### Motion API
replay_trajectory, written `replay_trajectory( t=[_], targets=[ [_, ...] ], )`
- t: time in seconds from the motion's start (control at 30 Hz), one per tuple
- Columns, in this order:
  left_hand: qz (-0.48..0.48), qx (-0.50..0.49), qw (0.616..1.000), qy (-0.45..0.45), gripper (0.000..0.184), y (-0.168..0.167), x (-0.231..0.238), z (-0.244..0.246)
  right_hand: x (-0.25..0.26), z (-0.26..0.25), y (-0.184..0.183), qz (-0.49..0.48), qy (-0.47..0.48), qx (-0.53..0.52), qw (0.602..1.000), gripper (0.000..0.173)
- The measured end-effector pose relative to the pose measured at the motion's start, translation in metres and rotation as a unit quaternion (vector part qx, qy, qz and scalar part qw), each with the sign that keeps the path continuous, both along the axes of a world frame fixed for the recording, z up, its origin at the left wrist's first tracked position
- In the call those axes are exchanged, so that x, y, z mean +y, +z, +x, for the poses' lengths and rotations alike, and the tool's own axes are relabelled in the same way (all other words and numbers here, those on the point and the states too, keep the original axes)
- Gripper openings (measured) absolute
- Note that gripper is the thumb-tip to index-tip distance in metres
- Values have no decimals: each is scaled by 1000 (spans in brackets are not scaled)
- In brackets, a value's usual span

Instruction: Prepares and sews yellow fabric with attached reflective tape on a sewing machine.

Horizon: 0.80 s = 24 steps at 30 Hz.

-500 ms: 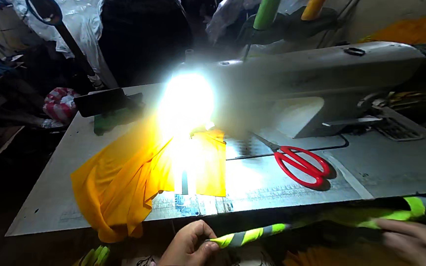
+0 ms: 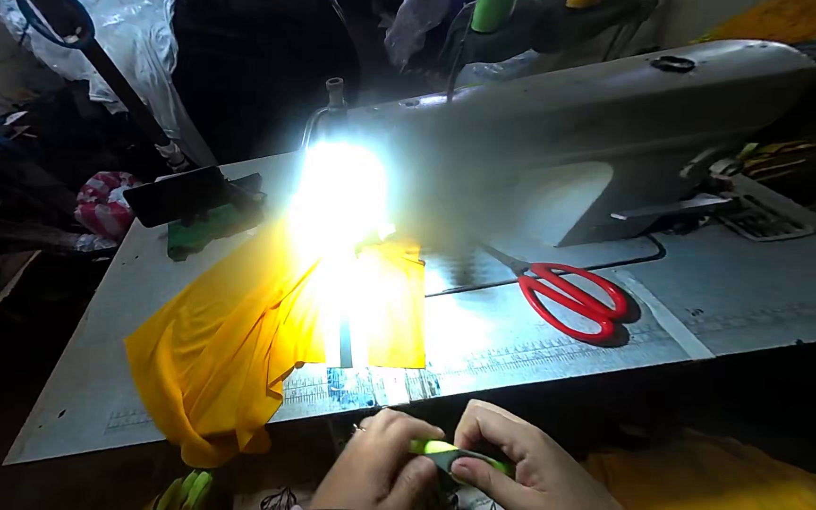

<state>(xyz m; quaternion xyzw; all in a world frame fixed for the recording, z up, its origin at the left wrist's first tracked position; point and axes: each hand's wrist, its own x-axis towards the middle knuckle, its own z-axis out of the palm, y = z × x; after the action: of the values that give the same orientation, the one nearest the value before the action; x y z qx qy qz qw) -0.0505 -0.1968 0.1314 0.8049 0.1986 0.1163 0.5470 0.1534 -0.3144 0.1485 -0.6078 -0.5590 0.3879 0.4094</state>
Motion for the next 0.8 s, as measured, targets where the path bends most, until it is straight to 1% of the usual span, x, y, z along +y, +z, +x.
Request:
replay_trajectory(
  t=[0.07, 0.1, 0.13, 0.17, 0.23, 0.27, 0.33, 0.4, 0.43, 0.47, 0.5, 0.53, 0.57, 0.6, 0.63, 0.67, 0.7, 0.73, 0.8],
  targets=[
    [3, -45, 999, 12, 27, -6, -10, 7, -1, -5, 1, -18, -12, 5, 1000, 16],
    [-11, -48, 998, 25, 25, -5, -13, 10, -2, -5, 0, -27, -14, 30, 999, 13],
    [-41, -44, 998, 25, 24, -3, -13, 11, -3, -5, -1, -36, -12, 75, 996, 10],
    [-87, -46, 995, 10, 23, -1, -11, 13, -5, -1, -3, -50, -1, 143, 989, 10],
    [-168, -76, 983, -24, 17, 0, -5, 14, -7, 12, -9, -89, 51, 298, 949, 10],
    [-194, -95, 976, -40, 14, 1, -2, 15, -8, 19, -12, -112, 79, 356, 924, 9],
    [-227, -115, 965, -60, 13, 3, 1, 17, -9, 25, -14, -152, 111, 400, 897, 9],
    [-231, -112, 964, -64, 12, 3, 2, 18, -10, 29, -14, -185, 131, 401, 888, 18],
    [-224, -105, 967, -63, 11, 1, 2, 18, -11, 32, -15, -202, 136, 388, 889, 24],
    [-212, -95, 971, -63, 10, -1, 3, 16, -14, 40, -17, -214, 144, 362, 896, 27],
    [-197, -81, 975, -58, 10, -3, 4, 14, -17, 51, -20, -220, 148, 316, 911, 24],
    [-178, -62, 981, -49, 10, -7, 6, 10, -21, 68, -26, -219, 152, 249, 931, 19],
    [-159, -36, 986, -37, 10, -12, 7, 6, -26, 88, -33, -224, 151, 168, 948, 18],
    [-141, 3, 990, -25, 11, -16, 9, 2, -32, 112, -39, -247, 147, 85, 954, 21],
    [-127, 51, 990, -13, 14, -21, 10, -1, -39, 135, -43, -291, 130, 5, 948, 26],
    [-120, 109, 987, -3, 19, -24, 11, -3, -45, 154, -45, -359, 96, -69, 926, 34],
    [-116, 177, 977, 6, 24, -27, 11, -2, -49, 168, -46, -438, 54, -131, 888, 43],
    [-117, 253, 960, 11, 30, -28, 10, 0, -52, 180, -49, -502, 21, -181, 845, 51],
    [-126, 406, 905, 15, 40, -24, 8, 13, -61, 195, -57, -570, -10, -264, 778, 53]
  ],
)
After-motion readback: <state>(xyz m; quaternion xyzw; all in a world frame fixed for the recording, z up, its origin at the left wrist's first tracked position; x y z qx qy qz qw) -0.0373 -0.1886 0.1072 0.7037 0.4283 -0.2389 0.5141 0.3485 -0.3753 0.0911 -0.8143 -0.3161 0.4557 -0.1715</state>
